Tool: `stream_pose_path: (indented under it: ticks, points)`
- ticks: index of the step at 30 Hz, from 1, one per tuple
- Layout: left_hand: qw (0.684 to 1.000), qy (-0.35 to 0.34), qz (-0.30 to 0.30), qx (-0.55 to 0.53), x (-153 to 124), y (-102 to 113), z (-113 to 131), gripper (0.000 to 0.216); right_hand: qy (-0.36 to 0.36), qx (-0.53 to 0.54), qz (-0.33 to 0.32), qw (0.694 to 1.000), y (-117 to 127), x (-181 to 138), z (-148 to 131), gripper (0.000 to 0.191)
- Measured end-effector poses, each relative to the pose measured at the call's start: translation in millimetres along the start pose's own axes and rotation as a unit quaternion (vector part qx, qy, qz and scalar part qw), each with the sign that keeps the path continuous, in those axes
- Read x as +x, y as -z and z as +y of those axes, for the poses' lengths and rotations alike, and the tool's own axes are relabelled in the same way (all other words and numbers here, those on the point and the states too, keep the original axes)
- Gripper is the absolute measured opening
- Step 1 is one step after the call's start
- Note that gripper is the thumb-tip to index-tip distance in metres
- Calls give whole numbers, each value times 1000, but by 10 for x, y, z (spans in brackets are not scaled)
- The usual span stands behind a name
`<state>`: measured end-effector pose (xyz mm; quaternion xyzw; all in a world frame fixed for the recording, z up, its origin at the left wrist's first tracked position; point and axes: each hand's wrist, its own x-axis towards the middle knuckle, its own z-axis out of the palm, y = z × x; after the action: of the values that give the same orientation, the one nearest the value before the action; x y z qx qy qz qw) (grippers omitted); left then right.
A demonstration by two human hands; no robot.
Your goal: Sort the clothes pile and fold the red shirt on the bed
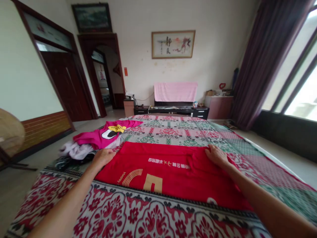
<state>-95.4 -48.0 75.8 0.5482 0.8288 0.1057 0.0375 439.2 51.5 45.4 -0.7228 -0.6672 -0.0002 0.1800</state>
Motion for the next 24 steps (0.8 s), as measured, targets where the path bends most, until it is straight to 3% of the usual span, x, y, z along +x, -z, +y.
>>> stream_pose_path:
  ticks: [2, 5, 10, 15, 20, 24]
  points:
    - [1000, 6, -8, -15, -60, 25, -16, 41, 3, 15, 37, 999, -20, 22, -140, 45]
    - [999, 12, -35, -35, -114, 44, -46, 45, 84, 45, 46, 994, -59, 8, -578, 41]
    - [995, -13, -79, -67, -157, 51, -141, 39, 256, 125, 32, 958, -247, -126, -1607, 32]
    - [995, -17, -58, -73, -184, 39, -122, 27, 390, 170, -17, 905, -487, -379, -2685, 27]
    - [994, -11, -61, -91, -218, 73, -80, 24, 442, 175, -58, 878, -683, -657, -3493, 22]
    - [993, -16, -53, -103, -200, 45, -125, 18, 397, 127, -85, 905, -786, -730, -3807, 22]
